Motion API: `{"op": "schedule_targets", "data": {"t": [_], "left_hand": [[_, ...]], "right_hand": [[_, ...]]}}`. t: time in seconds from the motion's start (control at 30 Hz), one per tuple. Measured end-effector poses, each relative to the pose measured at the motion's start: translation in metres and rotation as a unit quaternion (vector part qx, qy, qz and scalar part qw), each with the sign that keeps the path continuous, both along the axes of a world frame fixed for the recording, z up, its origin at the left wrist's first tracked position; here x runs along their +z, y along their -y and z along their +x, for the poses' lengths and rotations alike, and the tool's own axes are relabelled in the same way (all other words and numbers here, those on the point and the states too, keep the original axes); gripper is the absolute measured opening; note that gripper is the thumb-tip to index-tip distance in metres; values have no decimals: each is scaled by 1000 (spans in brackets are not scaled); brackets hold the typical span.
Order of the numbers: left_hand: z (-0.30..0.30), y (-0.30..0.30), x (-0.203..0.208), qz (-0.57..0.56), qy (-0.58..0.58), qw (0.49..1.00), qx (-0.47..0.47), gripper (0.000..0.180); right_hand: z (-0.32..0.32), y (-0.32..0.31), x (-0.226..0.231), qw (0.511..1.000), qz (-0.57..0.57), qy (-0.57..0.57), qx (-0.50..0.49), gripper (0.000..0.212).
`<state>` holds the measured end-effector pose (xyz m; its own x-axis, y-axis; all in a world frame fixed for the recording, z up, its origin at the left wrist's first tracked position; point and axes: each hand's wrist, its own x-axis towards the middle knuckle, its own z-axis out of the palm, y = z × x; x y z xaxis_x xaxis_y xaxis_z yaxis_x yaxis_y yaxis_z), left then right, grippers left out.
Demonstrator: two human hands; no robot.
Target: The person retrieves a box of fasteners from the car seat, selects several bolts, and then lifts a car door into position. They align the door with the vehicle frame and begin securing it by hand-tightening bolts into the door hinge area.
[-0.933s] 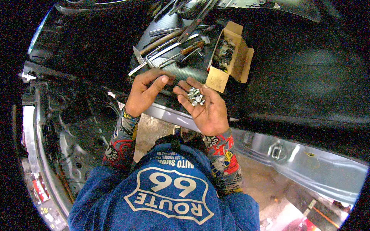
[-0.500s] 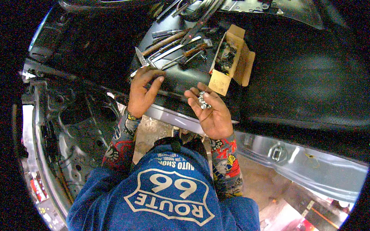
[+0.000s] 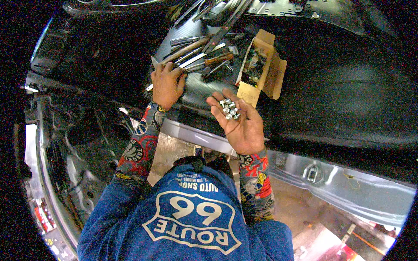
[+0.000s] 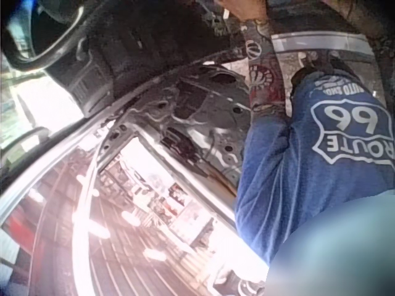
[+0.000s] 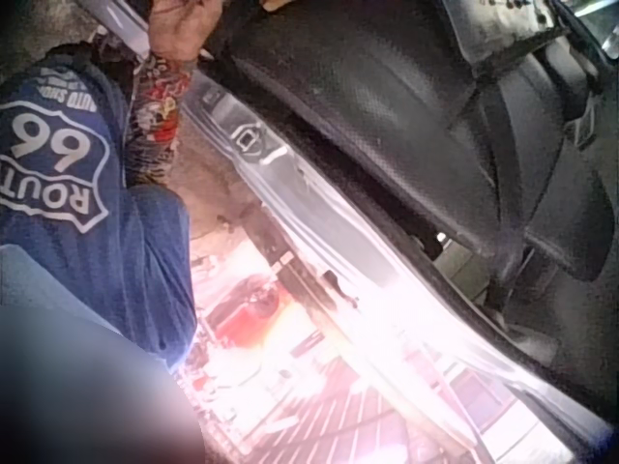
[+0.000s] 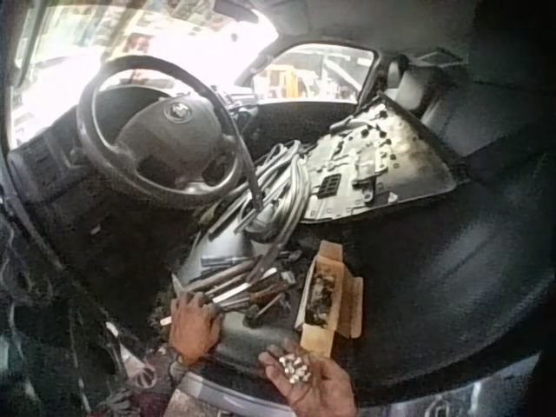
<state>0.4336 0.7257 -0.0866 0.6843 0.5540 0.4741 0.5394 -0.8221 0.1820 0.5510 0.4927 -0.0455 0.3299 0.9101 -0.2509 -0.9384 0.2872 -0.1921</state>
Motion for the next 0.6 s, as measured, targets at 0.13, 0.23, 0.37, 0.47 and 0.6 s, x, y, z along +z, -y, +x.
{"op": "schedule_targets", "data": {"t": [0.13, 0.23, 0.37, 0.47, 0.6], "left_hand": [[-1, 0, -6, -14, 41, 999, -6, 15], [-2, 2, -8, -18, 57, 998, -8, 16], [-3, 2, -10, -11, 62, 998, -6, 16], [-2, 0, -12, -7, 76, 997, -15, 17], [-2, 2, -11, -17, 88, 996, -20, 14]], "right_hand": [[0, -3, 0, 999, -28, 20, -7, 44], [0, -5, 0, 1000, 0, 25, -1, 44], [-1, -7, -3, 999, -18, 37, 7, 40], [1, -5, -7, 998, -23, 57, 13, 37], [3, 5, -13, 995, -31, 91, 3, 34]]}}
